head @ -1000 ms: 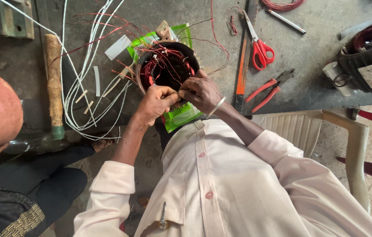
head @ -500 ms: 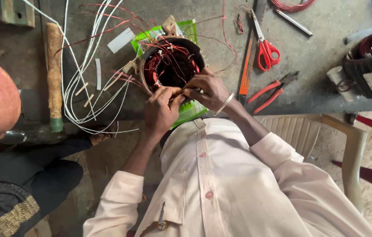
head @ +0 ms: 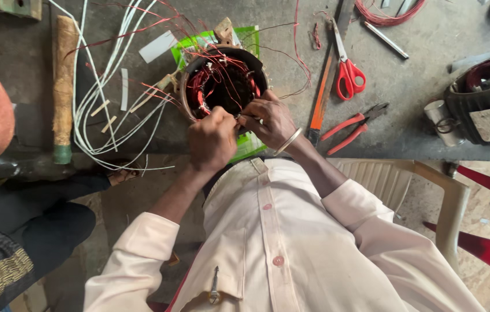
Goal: The person sits at a workshop bench cutting and trimming red enameled copper winding wires from an electric motor stator using pliers and scissors, pulling cut wire ends out of the stator slots by hand, and briefly lifts the stator housing to reposition it while continuing to cut and extract wires.
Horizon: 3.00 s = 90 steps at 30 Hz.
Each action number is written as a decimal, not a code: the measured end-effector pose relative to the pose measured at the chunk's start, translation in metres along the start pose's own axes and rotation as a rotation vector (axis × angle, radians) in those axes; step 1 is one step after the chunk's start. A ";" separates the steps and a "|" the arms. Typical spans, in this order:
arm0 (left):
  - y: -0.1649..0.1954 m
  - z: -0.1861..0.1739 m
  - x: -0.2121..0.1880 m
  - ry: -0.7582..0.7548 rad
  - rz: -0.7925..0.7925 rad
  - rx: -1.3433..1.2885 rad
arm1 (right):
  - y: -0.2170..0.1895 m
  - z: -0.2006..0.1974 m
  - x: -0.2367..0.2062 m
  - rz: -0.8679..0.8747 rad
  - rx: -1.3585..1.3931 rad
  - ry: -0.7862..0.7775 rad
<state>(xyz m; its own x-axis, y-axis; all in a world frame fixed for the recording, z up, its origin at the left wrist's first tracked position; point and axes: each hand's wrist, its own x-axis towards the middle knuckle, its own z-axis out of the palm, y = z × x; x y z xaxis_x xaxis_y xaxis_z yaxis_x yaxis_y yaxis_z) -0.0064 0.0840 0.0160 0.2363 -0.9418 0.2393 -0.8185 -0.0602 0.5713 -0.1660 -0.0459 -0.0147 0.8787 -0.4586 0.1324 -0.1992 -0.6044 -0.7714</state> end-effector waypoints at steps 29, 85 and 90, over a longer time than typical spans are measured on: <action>-0.030 0.011 0.002 -0.475 -0.657 -0.794 | -0.011 -0.014 0.003 0.028 0.113 -0.021; 0.003 0.023 -0.026 0.040 -0.070 -0.124 | 0.016 -0.018 -0.013 -0.172 -0.204 0.060; -0.007 -0.002 -0.011 0.110 0.061 -0.193 | 0.023 -0.001 0.002 -0.320 -0.403 0.102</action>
<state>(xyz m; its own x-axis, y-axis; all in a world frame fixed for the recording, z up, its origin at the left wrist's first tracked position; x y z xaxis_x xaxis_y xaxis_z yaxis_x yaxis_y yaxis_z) -0.0022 0.0958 0.0107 0.2533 -0.8994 0.3562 -0.7202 0.0705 0.6902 -0.1693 -0.0615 -0.0316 0.8800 -0.2593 0.3979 -0.0966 -0.9180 -0.3846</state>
